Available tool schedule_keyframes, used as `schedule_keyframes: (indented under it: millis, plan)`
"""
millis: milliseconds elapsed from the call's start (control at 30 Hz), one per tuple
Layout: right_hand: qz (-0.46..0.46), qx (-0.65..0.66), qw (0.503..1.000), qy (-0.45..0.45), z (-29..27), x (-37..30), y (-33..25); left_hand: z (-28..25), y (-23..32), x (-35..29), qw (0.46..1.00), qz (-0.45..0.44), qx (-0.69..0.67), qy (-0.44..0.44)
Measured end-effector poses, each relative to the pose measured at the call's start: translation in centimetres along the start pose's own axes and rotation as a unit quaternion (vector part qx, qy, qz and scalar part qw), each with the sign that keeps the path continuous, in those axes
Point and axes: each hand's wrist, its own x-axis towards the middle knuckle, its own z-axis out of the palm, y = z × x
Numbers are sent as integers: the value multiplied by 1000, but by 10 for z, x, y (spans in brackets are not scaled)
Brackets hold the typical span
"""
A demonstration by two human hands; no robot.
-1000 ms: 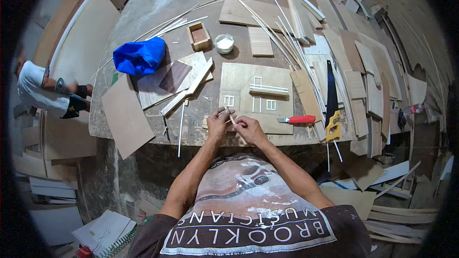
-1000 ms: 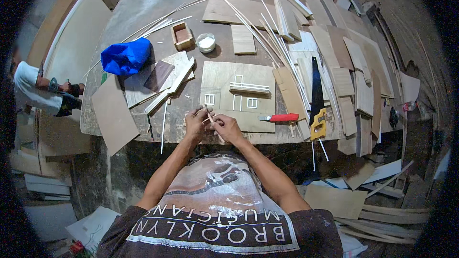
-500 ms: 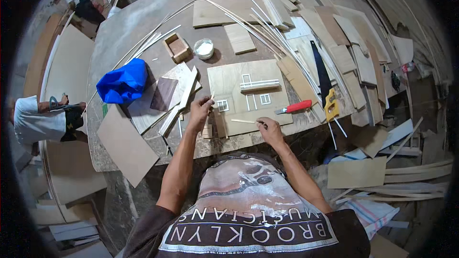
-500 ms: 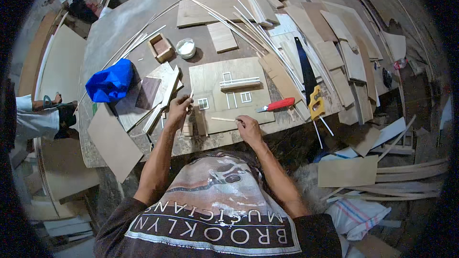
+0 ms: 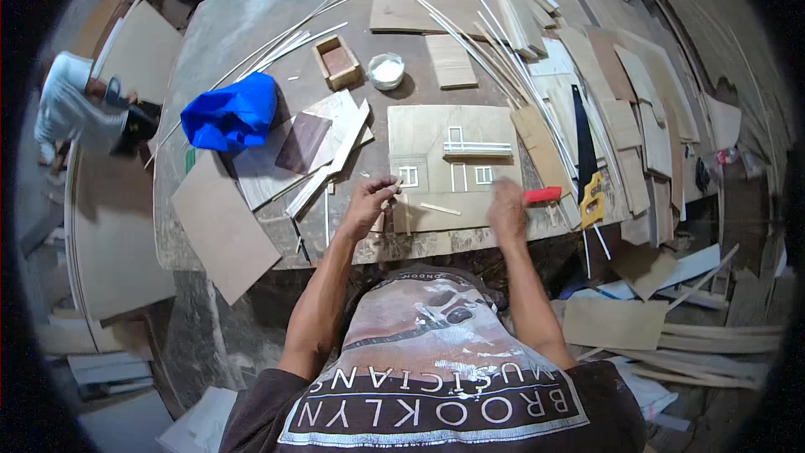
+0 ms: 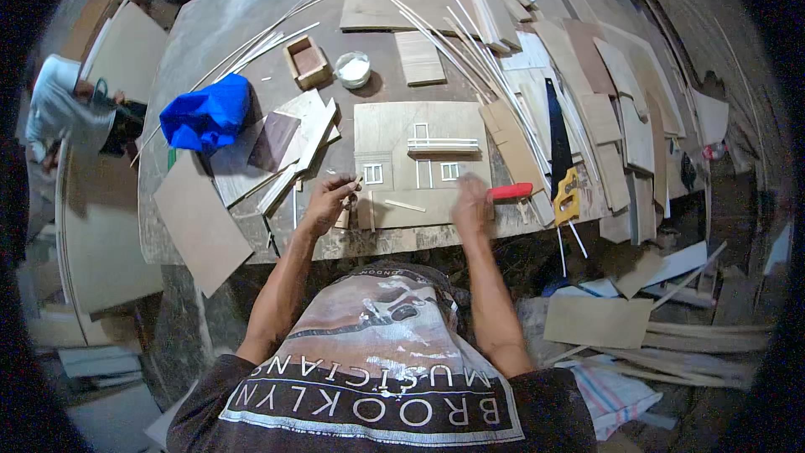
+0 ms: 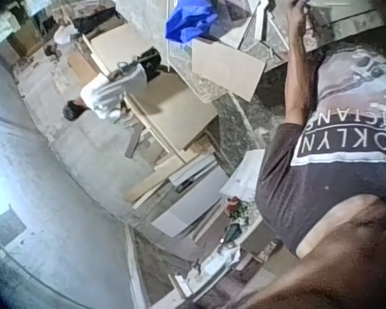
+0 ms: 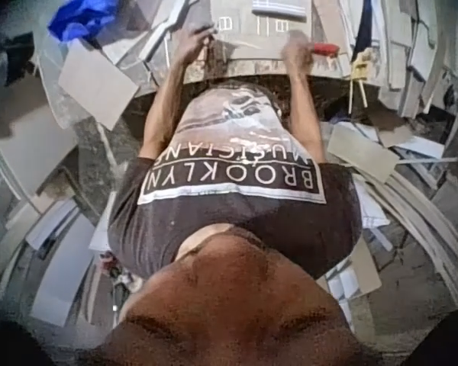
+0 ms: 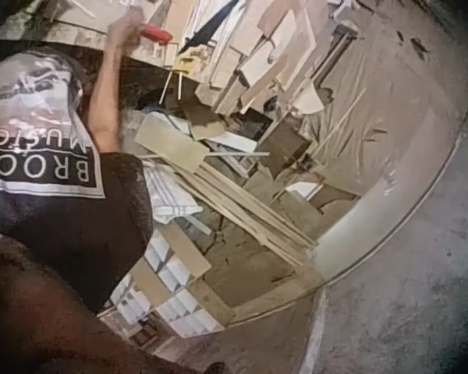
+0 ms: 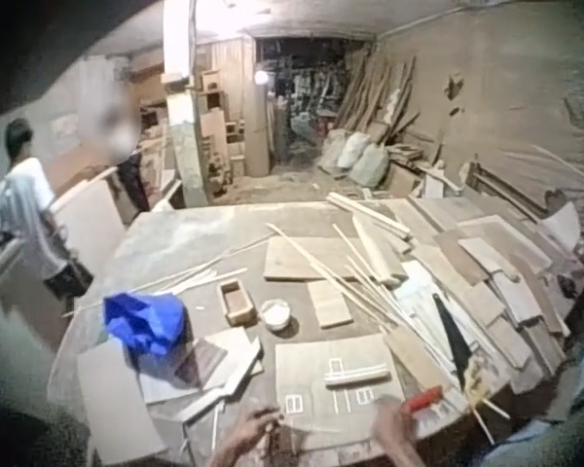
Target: Constructing a small architectural model house using wood strips and glue.
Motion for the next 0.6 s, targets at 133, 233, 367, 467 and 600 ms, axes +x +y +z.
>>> schedule_keyframes:
  millis: [133,233,367,467,600]
  plan:
    - [20,-127,989,-75,-49,12,33,4,-9,-13,999,19,27,19]
    - [-10,-108,983,-145,-58,20,60,6,-23,-25,994,16,70,79]
    - [-68,-78,970,-220,-60,15,75,-3,-43,-47,974,41,150,166]
    - [-121,-69,971,-196,-60,9,91,-12,-61,-71,913,113,292,263]
    - [-152,-63,977,-138,-75,14,72,-31,-94,-94,856,185,417,244]
